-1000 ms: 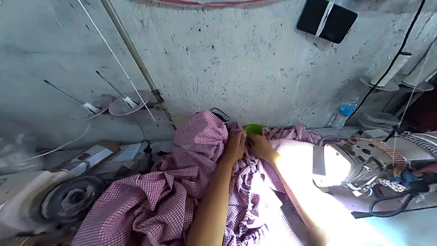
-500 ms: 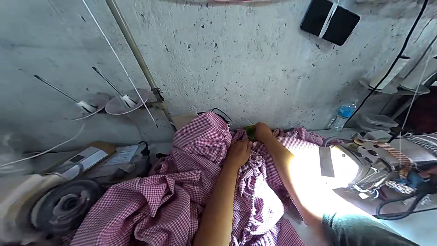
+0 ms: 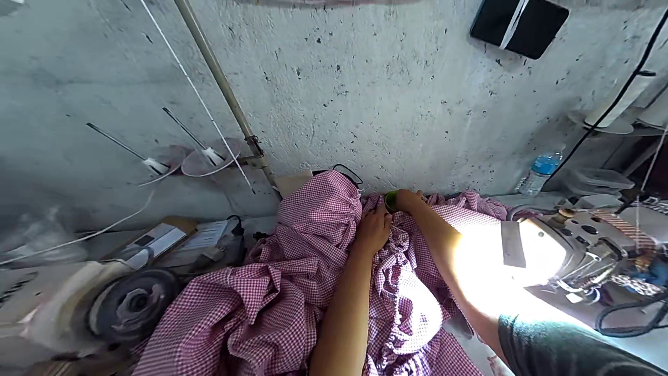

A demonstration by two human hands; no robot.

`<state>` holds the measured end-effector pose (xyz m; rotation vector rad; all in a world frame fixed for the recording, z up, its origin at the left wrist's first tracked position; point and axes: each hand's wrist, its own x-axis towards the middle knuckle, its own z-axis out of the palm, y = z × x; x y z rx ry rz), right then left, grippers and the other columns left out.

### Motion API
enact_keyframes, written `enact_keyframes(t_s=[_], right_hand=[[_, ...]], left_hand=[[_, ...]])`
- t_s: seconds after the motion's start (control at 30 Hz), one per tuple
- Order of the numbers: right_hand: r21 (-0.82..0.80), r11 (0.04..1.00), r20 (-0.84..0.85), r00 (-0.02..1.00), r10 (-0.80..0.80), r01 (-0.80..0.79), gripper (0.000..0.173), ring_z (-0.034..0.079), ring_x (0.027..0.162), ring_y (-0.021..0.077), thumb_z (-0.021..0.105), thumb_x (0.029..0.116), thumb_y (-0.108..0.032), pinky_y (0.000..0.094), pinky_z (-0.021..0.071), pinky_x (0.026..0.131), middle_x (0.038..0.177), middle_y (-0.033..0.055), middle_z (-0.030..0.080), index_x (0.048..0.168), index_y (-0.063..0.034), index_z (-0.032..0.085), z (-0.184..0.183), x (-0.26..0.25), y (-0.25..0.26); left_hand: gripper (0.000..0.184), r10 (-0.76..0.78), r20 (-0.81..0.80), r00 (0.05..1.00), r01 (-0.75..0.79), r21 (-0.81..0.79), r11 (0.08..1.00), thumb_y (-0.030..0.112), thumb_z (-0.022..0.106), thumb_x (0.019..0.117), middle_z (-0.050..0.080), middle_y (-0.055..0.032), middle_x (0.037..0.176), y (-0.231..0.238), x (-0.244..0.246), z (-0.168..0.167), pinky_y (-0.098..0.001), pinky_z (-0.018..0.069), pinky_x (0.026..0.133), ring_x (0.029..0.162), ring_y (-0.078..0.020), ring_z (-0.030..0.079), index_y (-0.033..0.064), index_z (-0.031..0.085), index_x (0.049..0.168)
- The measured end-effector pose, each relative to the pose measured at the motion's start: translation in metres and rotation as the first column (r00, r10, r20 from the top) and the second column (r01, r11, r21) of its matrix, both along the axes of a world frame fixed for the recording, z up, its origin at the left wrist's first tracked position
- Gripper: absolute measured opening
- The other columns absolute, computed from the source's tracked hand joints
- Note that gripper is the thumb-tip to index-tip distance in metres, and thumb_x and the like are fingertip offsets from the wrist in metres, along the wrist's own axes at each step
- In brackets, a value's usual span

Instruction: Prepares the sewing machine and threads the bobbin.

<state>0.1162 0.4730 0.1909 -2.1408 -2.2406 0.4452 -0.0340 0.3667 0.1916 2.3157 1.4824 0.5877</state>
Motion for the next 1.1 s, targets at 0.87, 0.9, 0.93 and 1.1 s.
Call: enact_keyframes(t_s=[0.87, 0.9, 0.93, 1.1], right_hand=[[0.578, 0.795, -0.807, -0.016, 0.590, 0.184, 0.028, 0.071, 0.095, 0.0083, 0.073, 0.0896, -0.003, 0.0280, 0.0613, 0.089, 0.103, -0.0036, 0.073, 0.115, -0.0122, 0.067, 0.047, 0.068, -0.428], [0.562, 0.808, -0.821, -0.004, 0.571, 0.175, 0.027, 0.071, 0.094, 0.0081, 0.074, 0.0889, -0.003, 0.0277, 0.0617, 0.088, 0.101, -0.0037, 0.073, 0.114, -0.0120, 0.067, 0.046, 0.075, -0.439], [0.542, 0.822, -0.836, 0.015, 0.548, 0.172, 0.027, 0.071, 0.093, 0.0075, 0.074, 0.0880, -0.003, 0.0269, 0.0621, 0.087, 0.100, -0.0044, 0.073, 0.112, -0.0123, 0.067, 0.045, 0.081, -0.449], [0.561, 0.808, -0.826, 0.181, 0.534, 0.180, 0.020, 0.071, 0.090, 0.0060, 0.075, 0.0869, -0.006, 0.0259, 0.0619, 0.084, 0.096, -0.0041, 0.073, 0.105, -0.0079, 0.068, 0.030, 0.109, -0.487]], left_hand=[[0.023, -0.203, 0.792, 0.575, 0.027, 0.230, 0.973, 0.023, 0.062, 0.1013, 0.073, 0.0039, 0.115, -0.357, 0.029, 0.052, -0.0275, 0.0580, 0.092, 0.104, -0.0071, 0.069, 0.0125, 0.070, 0.120], [0.023, -0.179, 0.814, 0.552, 0.000, 0.214, 0.977, 0.021, 0.062, 0.1011, 0.072, 0.0048, 0.116, -0.374, 0.045, 0.047, -0.0265, 0.0578, 0.093, 0.106, -0.0062, 0.068, 0.0127, 0.071, 0.120], [0.022, -0.143, 0.843, 0.518, -0.050, 0.197, 0.979, 0.016, 0.064, 0.0996, 0.072, 0.0040, 0.116, -0.388, 0.063, 0.041, -0.0261, 0.0578, 0.094, 0.107, -0.0062, 0.068, 0.0104, 0.071, 0.120], [0.026, -0.028, 0.924, 0.380, -0.203, 0.113, 0.973, -0.001, 0.065, 0.0938, 0.072, -0.0065, 0.113, -0.413, 0.127, 0.021, -0.0248, 0.0592, 0.091, 0.102, -0.0070, 0.070, -0.0092, 0.068, 0.119]])
